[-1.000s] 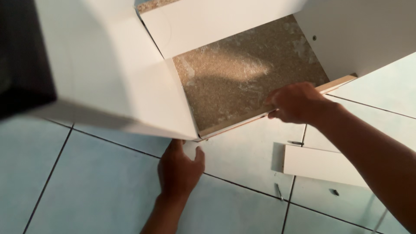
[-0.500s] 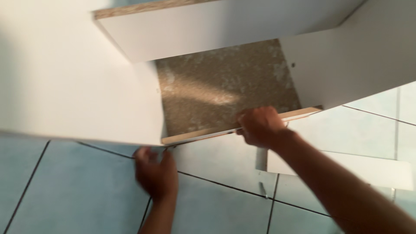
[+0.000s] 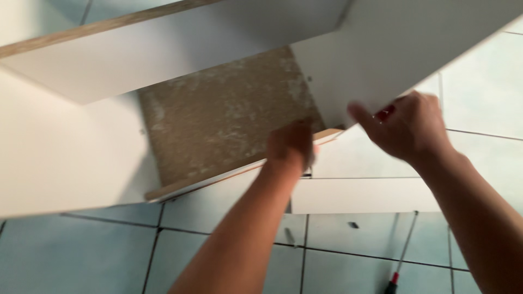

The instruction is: The person assembles a white cabinet by screwing panels together and inserting a wooden shelf. They use a screwdriver to tighten screws at the corners and then slide a shelf into place.

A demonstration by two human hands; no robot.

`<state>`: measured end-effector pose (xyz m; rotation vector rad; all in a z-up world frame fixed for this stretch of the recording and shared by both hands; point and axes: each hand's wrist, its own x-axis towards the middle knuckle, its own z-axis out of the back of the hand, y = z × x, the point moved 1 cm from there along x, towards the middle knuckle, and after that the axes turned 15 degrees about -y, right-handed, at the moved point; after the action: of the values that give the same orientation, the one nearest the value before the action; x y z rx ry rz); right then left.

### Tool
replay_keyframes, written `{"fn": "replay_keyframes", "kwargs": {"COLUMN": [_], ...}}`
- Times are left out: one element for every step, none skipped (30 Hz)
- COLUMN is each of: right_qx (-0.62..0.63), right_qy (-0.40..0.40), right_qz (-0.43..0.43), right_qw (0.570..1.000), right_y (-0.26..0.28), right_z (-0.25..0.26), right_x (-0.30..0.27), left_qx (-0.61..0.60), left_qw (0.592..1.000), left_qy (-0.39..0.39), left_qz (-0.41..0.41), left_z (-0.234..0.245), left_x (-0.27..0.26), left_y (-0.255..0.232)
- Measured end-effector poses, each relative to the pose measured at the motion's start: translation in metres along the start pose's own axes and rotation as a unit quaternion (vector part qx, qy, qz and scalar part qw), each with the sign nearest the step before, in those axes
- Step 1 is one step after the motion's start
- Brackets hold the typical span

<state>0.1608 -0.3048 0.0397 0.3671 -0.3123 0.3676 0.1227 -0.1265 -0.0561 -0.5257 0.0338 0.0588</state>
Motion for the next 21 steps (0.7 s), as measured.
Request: {"fn": "replay_keyframes", "kwargs": {"right_qx": [-0.028,0.012,0.058,0.103,0.104,0.105,0.107,0.114,0.12,0.126,0.112,0.099,0.087,0.115,0.142,0.167,0.153,0.138,0.122,0.135,0.151], "right_qy": [0.037,0.009,-0.015,-0.039,-0.04,-0.04,-0.035,-0.033,-0.035,-0.037,-0.014,0.01,0.032,0.007,-0.016,-0.038,-0.039,-0.039,-0.037,-0.044,-0.051], "right_qz": [-0.039,0.028,0.095,0.161,0.166,0.171,0.175,0.176,0.181,0.186,0.148,0.11,0.073,0.121,0.17,0.218,0.227,0.235,0.242,0.254,0.265], "right_qw": [0.998,0.999,0.994,0.981,0.98,0.979,0.978,0.977,0.976,0.974,0.983,0.989,0.993,0.986,0.975,0.961,0.961,0.961,0.962,0.957,0.951], "right_y": [-0.001,0.001,0.003,0.004,0.002,0.001,0.0,-0.001,-0.002,-0.003,-0.004,-0.004,-0.005,-0.004,-0.006,-0.008,-0.011,-0.013,-0.014,-0.014,-0.013], "right_z": [0.001,0.003,0.001,-0.001,-0.001,-0.003,-0.003,-0.003,-0.004,-0.005,-0.007,-0.007,-0.009,-0.011,-0.012,-0.013,-0.014,-0.017,-0.017,-0.015,-0.016], "right_x": [0.007,0.01,0.013,0.015,0.017,0.018,0.017,0.015,0.016,0.015,0.016,0.017,0.017,0.018,0.019,0.02,0.022,0.024,0.024,0.024,0.025], "left_qx": [0.006,0.015,0.026,0.038,0.038,0.038,0.035,0.033,0.032,0.03,0.03,0.03,0.032,0.043,0.052,0.061,0.056,0.052,0.045,0.05,0.058], "left_qw": [0.997,0.998,0.998,0.998,0.998,0.998,0.998,0.998,0.999,0.999,0.999,0.998,0.998,0.998,0.997,0.997,0.997,0.998,0.998,0.997,0.997], "left_qy": [0.071,0.058,0.049,0.041,0.041,0.041,0.046,0.043,0.036,0.029,0.039,0.049,0.059,0.053,0.048,0.042,0.038,0.034,0.032,0.043,0.055], "left_qz": [0.013,-0.003,-0.014,-0.026,-0.022,-0.018,-0.01,-0.011,-0.013,-0.014,-0.01,-0.006,-0.001,-0.01,-0.018,-0.027,-0.027,-0.027,-0.026,-0.025,-0.021], "left_z": [-0.001,-0.002,-0.002,-0.003,-0.003,-0.003,-0.004,-0.005,-0.004,-0.003,-0.002,0.0,0.003,0.006,0.007,0.008,0.009,0.011,0.011,0.011,0.011], "left_x": [0.005,0.005,0.002,0.001,0.002,0.002,0.0,-0.003,-0.003,-0.003,-0.003,-0.003,-0.003,-0.004,-0.005,-0.006,-0.006,-0.005,-0.005,-0.004,-0.003], "left_y": [0.003,0.003,0.006,0.009,0.012,0.015,0.017,0.018,0.02,0.02,0.021,0.02,0.021,0.023,0.024,0.024,0.025,0.026,0.026,0.025,0.026]}}
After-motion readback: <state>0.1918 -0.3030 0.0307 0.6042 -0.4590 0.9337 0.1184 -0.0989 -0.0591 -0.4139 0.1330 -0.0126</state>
